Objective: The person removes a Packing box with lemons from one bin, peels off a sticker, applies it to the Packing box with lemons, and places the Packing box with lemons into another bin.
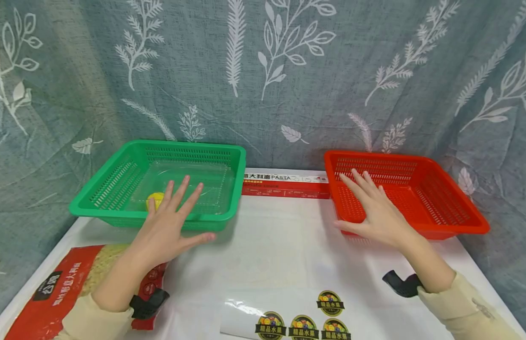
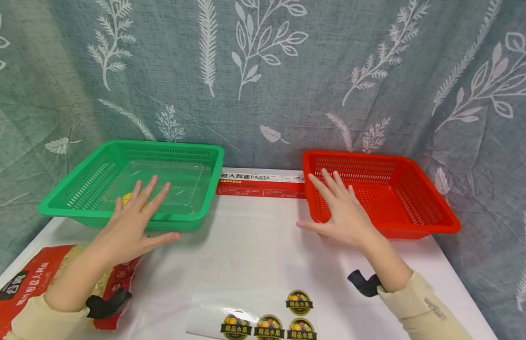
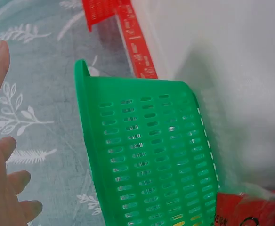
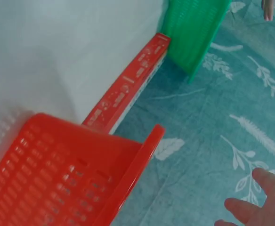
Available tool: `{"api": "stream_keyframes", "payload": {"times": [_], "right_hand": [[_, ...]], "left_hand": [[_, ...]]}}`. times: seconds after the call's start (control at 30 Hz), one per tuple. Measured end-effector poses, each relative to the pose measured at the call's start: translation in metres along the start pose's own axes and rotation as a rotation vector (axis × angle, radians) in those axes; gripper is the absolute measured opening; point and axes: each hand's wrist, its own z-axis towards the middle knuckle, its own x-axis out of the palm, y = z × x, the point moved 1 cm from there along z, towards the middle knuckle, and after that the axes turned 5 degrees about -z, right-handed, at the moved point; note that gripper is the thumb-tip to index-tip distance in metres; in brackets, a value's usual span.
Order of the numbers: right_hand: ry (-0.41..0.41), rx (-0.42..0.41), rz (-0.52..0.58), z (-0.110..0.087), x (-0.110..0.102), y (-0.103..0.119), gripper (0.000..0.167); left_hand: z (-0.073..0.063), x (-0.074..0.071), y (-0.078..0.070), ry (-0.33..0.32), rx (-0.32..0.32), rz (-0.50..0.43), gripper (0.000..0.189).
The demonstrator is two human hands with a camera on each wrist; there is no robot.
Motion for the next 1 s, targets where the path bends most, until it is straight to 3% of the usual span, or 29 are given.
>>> {"api": "stream_keyframes", "payload": {"times": [0.4, 0.67, 0.8, 1.0], "right_hand": [[0.045, -0.021, 0.085, 0.022, 0.008, 0.024, 0.095], [0.041, -0.051, 0.120, 0.031, 0.013, 0.034, 0.092], [0.038, -0.080, 0.134, 0.038, 0.013, 0.040, 0.089], [0.052, -0.127, 0.179, 0.049, 0.019, 0.050, 0.087]], "left_hand": [[-0.011, 0.004, 0.004, -0.065, -0.069, -0.124, 0.094], [-0.014, 0.010, 0.008, -0.054, -0.103, -0.176, 0.092], [-0.016, 0.013, 0.008, -0.098, -0.110, -0.218, 0.086], [-0.019, 0.014, 0.007, -0.173, -0.168, -0.293, 0.074]]}}
